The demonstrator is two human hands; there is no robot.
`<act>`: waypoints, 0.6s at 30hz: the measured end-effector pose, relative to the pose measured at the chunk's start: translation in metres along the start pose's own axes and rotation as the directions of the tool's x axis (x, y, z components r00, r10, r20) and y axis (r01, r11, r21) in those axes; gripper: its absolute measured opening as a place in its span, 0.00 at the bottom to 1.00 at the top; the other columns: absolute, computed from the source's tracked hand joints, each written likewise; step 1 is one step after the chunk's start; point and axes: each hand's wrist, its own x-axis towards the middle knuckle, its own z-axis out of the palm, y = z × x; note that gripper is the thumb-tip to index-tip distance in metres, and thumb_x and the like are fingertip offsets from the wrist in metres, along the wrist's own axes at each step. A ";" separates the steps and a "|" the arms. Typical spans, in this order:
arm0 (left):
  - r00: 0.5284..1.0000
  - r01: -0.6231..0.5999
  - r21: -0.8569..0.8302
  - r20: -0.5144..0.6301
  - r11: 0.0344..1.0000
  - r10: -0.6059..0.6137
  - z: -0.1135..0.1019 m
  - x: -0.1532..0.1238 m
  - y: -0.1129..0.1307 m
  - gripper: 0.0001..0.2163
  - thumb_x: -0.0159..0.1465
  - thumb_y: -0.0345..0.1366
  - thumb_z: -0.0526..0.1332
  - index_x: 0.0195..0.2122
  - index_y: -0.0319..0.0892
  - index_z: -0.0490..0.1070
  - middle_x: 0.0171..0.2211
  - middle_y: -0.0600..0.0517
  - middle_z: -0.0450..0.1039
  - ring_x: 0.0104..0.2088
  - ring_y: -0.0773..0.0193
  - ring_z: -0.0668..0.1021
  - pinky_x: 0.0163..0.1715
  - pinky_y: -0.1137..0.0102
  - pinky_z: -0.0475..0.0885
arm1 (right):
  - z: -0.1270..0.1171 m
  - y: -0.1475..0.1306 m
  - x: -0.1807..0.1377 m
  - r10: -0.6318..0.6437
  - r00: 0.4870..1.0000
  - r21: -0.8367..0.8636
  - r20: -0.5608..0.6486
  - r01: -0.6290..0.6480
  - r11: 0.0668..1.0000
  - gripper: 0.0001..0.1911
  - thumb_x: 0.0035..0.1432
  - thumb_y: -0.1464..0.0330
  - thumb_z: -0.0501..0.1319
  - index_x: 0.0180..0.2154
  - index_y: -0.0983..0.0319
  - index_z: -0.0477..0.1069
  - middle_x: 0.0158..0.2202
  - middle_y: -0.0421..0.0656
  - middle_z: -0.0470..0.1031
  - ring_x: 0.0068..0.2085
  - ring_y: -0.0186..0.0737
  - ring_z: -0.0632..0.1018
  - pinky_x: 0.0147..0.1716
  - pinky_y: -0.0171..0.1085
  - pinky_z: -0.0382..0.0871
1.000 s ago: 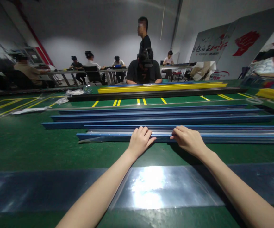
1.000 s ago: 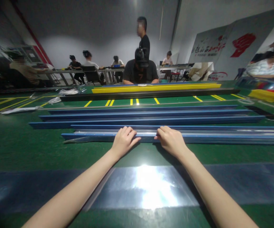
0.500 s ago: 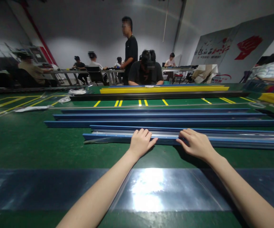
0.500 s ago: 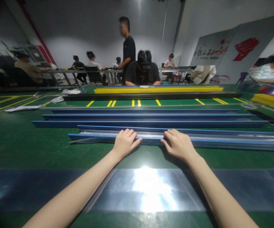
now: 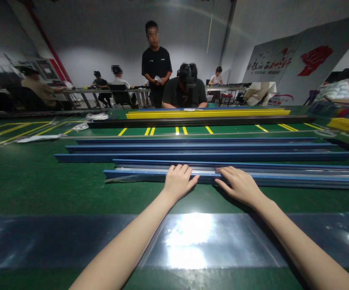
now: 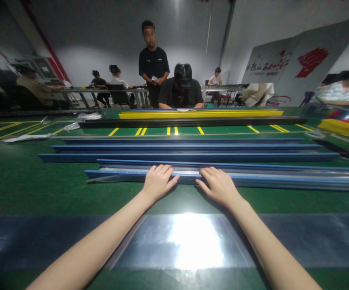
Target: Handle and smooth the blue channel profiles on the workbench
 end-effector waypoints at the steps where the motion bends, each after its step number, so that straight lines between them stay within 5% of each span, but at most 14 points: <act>1: 1.000 0.005 0.001 -0.004 1.000 -0.005 0.000 0.000 0.000 0.17 0.64 0.45 0.47 0.31 0.40 0.69 0.32 0.49 0.73 0.34 0.61 0.72 0.32 0.66 0.58 | 0.001 0.000 0.000 0.000 1.000 0.000 -0.001 0.000 1.000 0.18 0.60 0.59 0.46 0.42 0.62 0.67 0.42 0.47 0.73 0.42 0.41 0.72 0.38 0.37 0.62; 18: 0.975 0.205 0.063 -0.099 0.977 -0.198 -0.004 -0.001 -0.005 0.18 0.65 0.40 0.47 0.25 0.41 0.70 0.26 0.50 0.73 0.31 0.62 0.72 0.32 0.66 0.55 | 0.011 0.000 0.000 0.001 0.994 -0.046 -0.107 -0.006 0.999 0.18 0.60 0.59 0.47 0.39 0.63 0.69 0.40 0.47 0.73 0.39 0.40 0.72 0.35 0.36 0.58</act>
